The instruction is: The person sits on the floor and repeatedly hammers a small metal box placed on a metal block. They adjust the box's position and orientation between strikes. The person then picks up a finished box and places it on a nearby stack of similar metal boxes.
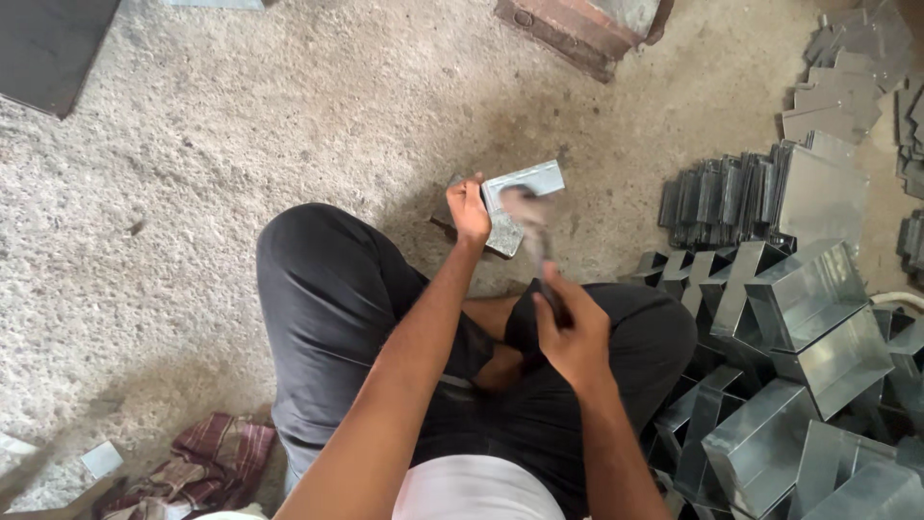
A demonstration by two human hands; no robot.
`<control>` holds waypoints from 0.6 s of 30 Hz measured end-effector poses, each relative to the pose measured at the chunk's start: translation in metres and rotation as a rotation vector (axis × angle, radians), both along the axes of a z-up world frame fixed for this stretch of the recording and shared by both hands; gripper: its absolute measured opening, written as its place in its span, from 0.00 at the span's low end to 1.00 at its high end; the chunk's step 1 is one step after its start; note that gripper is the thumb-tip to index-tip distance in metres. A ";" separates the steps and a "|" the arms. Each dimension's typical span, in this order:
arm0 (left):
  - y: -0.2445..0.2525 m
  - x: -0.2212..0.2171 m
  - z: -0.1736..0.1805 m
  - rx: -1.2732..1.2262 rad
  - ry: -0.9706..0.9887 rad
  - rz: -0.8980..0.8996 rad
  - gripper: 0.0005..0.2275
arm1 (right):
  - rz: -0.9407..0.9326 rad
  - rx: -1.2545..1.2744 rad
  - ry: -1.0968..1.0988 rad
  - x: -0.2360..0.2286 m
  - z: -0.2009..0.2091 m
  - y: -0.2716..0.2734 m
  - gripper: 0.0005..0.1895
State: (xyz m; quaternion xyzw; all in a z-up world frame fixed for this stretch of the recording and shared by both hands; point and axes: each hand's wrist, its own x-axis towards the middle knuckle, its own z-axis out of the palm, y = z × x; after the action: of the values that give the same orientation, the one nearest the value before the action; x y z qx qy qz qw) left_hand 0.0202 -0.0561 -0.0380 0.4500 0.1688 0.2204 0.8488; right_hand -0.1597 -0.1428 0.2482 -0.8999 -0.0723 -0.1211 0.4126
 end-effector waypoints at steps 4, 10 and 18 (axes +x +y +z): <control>-0.001 0.009 -0.022 0.010 0.069 -0.011 0.19 | -0.046 0.006 0.156 0.007 -0.005 0.004 0.24; -0.016 0.013 -0.043 -0.197 -0.101 0.009 0.16 | -0.026 -0.045 0.015 0.006 -0.019 -0.001 0.20; 0.033 -0.001 0.053 0.995 -0.019 -0.118 0.18 | -0.192 0.313 0.292 -0.012 -0.044 -0.033 0.29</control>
State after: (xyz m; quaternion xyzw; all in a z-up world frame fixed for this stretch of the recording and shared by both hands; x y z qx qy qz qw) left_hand 0.0188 -0.0230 0.0151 0.8070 0.0097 0.2302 0.5438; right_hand -0.1714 -0.1758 0.2043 -0.8357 0.0936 -0.0378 0.5398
